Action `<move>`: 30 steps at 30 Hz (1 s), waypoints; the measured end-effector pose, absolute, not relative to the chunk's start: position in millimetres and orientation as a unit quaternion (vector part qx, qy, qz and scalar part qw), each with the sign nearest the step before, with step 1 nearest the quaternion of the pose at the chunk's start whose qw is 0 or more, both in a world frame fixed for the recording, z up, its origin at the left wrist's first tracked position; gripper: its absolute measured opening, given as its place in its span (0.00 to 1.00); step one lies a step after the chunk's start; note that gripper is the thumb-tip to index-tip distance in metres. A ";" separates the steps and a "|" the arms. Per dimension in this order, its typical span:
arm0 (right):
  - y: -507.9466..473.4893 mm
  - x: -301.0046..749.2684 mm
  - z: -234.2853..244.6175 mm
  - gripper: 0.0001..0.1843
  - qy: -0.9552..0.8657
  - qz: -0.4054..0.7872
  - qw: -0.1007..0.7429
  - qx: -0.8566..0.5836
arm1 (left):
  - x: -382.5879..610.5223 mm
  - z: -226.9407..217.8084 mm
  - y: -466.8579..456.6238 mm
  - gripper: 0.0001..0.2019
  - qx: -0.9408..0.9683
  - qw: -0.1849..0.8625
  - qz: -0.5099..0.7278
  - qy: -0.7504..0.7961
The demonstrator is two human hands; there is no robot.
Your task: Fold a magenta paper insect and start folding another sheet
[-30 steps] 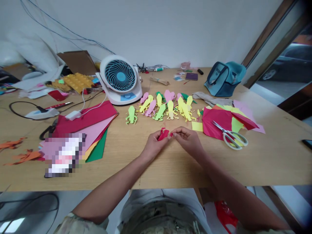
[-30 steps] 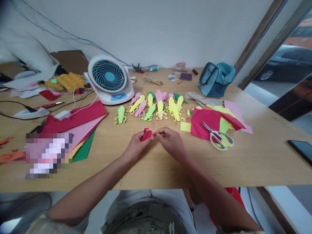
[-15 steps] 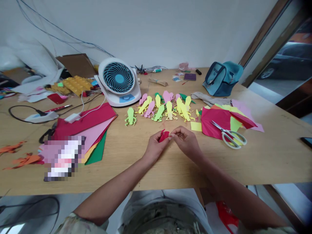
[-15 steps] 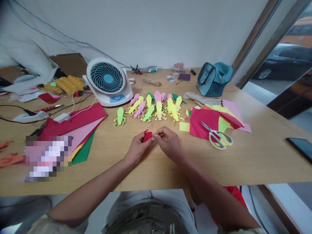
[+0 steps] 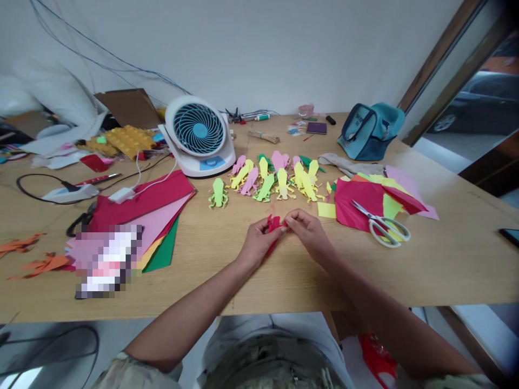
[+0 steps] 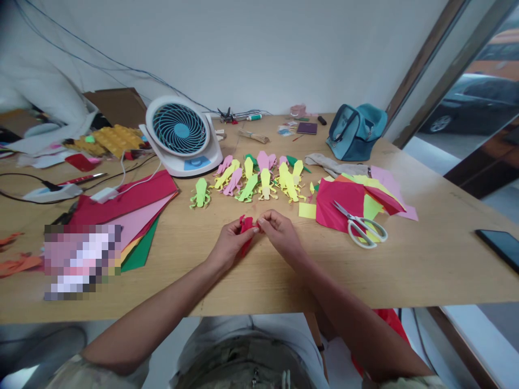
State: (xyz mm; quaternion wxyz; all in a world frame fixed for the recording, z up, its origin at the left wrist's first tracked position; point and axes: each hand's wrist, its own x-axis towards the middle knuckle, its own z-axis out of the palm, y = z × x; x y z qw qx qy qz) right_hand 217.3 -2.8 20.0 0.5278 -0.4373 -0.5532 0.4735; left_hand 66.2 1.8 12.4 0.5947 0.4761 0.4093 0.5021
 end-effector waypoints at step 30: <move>6.7 224.3 13.3 0.24 -0.492 0.557 0.509 -0.434 | 59.6 7.9 10.0 0.16 0.438 0.650 0.482 0.392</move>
